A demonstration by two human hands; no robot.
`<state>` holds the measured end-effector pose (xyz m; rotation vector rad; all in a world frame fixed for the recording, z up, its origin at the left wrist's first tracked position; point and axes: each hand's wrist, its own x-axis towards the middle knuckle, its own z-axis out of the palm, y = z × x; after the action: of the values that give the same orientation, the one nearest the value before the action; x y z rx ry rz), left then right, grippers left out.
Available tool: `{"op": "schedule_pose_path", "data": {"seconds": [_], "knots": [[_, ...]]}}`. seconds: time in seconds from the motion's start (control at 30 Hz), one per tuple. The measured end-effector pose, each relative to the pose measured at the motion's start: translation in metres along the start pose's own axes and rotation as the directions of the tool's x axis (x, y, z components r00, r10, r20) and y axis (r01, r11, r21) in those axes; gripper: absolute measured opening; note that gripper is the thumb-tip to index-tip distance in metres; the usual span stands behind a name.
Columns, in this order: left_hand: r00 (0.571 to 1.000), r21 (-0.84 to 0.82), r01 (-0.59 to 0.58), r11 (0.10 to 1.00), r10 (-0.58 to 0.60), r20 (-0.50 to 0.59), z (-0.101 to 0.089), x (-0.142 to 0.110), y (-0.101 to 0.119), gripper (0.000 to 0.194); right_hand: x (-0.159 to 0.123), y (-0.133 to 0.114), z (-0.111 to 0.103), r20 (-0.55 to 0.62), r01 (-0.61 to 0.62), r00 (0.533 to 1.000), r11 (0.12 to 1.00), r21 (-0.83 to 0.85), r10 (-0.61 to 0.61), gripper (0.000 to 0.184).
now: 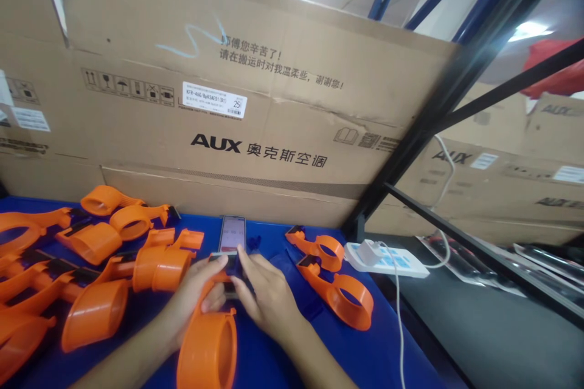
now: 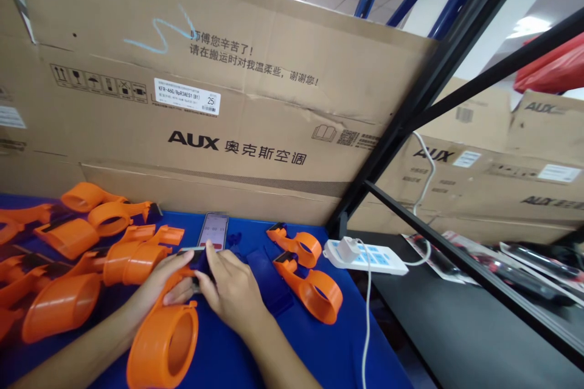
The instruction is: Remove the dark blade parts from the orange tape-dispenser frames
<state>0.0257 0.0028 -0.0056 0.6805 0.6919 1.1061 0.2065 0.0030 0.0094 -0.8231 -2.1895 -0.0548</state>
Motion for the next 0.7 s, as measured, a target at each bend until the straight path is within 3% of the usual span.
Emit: {"op": "schedule_pose_path", "data": {"seconds": [0.3,0.53,0.7], "knots": [[0.987,0.133,-0.133,0.982,0.143,-0.068,-0.0024,0.0027,-0.0041,0.033,0.0003,0.0016,0.0033,-0.026,-0.079,0.996,0.996,0.031,0.080,0.065],[0.988,0.155,-0.125,0.980,0.136,-0.068,-0.0013,0.0013,-0.0018,0.033,0.0001,0.0035,0.0038,-0.038,-0.040,0.998,0.999,0.032,0.042,0.063],[0.982,0.197,-0.162,0.967,0.177,-0.065,-0.0023,0.0016,-0.0020,0.037,-0.0001,0.0014,-0.0004,-0.009,-0.060,0.998,0.998,0.029,0.060,0.051]]}}
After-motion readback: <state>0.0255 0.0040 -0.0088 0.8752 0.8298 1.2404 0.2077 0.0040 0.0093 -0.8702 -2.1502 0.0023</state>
